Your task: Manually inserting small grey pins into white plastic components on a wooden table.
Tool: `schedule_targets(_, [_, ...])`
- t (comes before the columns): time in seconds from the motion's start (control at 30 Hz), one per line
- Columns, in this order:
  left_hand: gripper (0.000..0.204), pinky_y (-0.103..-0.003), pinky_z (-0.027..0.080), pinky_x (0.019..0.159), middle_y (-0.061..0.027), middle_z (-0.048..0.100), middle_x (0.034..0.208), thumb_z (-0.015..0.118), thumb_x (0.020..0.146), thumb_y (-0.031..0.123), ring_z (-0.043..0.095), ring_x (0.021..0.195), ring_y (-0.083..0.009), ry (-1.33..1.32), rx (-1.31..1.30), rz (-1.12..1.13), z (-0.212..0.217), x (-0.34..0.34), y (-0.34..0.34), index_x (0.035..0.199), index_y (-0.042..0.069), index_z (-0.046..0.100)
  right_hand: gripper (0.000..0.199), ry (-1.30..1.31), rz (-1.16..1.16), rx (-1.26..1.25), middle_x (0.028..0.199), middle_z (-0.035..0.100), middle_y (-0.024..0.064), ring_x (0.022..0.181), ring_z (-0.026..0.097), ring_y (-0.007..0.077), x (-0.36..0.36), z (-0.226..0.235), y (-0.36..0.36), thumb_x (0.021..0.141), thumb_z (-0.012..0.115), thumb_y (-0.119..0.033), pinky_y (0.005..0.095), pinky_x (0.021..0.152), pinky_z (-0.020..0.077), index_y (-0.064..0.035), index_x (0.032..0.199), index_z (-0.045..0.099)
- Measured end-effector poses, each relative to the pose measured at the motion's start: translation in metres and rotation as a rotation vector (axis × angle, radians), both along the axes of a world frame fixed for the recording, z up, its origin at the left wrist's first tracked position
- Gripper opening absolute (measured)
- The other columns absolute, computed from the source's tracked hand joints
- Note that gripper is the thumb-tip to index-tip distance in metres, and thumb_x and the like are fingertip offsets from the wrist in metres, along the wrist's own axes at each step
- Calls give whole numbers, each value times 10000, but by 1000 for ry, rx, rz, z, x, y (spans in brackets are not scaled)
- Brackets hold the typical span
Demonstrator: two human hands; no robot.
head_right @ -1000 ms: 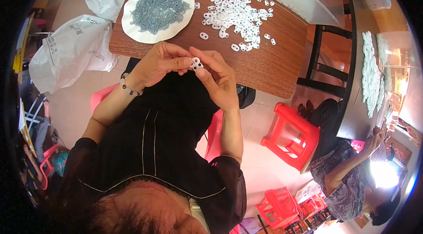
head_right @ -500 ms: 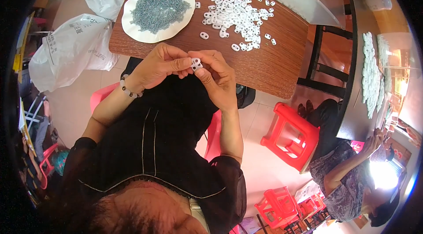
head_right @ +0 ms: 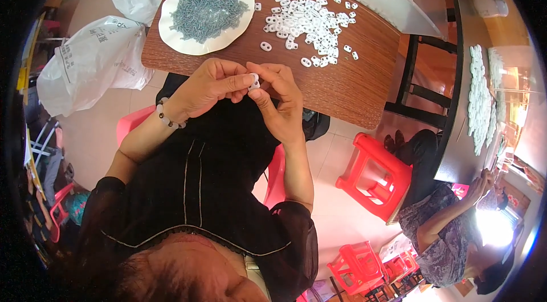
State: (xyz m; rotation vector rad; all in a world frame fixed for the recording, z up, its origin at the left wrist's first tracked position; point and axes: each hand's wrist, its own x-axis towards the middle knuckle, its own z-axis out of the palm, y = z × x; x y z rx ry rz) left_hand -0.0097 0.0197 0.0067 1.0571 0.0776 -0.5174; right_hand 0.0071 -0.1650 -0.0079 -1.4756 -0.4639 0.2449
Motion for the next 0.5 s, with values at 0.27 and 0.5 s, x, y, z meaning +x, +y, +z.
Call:
schedule_targets(0.27, [225,-190,402,581,19,592,710,674,904,247,516,634,-46,21,-19,1,3,0,-4,843,31,685,449,78,91,113,1126,523,52,930,561,117,3,5,-1,865,703,-174,236,818,463,5,1259,580])
schedule_targets(0.5, [221,-198,434,581,-23,649,748,673,904,221,538,639,-59,77,-80,69,3,-7,-6,867,5,706,411,27,98,159,1135,560,99,970,561,155,5,-3,-3,885,681,-255,273,841,455,29,1178,627])
